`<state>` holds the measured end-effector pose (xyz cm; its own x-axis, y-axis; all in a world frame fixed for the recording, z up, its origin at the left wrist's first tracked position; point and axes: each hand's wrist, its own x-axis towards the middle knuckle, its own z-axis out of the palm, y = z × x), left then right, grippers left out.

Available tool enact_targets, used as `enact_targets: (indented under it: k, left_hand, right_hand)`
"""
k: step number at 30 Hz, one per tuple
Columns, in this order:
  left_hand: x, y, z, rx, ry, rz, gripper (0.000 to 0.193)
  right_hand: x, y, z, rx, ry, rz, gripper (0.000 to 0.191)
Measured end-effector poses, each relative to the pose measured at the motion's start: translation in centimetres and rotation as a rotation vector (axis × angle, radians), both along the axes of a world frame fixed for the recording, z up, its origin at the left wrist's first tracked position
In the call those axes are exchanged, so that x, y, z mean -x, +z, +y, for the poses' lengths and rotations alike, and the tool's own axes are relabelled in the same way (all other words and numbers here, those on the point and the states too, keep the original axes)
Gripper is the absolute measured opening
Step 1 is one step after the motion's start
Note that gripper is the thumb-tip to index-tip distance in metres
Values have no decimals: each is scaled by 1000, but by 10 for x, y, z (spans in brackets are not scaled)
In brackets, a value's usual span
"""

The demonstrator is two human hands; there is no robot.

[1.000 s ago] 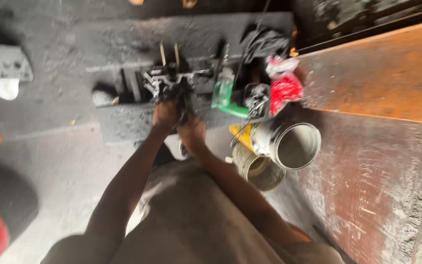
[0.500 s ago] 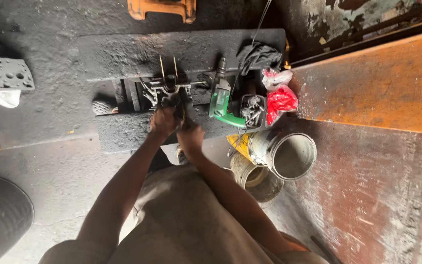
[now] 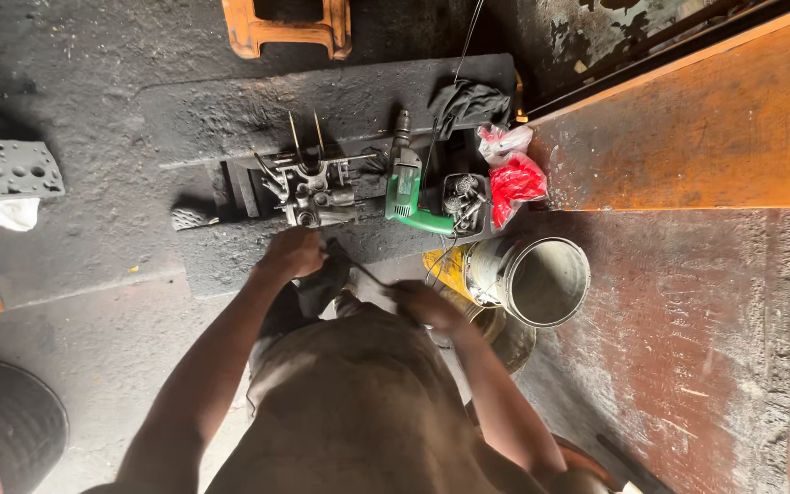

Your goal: The person works on a metal engine component clamped in a vise, using a screwdriver to manipulate internal parts. They then use a green power drill to work on the component and wipe it with a cloth.

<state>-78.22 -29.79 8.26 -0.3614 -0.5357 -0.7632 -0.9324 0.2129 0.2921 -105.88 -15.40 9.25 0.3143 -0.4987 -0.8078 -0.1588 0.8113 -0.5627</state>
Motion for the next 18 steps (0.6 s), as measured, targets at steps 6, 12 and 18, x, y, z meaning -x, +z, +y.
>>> enact_targets:
  k: [6,12,18]
  left_hand:
    - [-9,-14,-6,174,257,165,30]
    - [7,-13,-25,-44,428,512,34]
    - [13,25,-51,-118,568,363,22]
  right_hand:
    - [78,24,25,25,-134,486,37]
    - [46,79,11,84,32,593,41]
    - [13,124,-9,451,181,647,44]
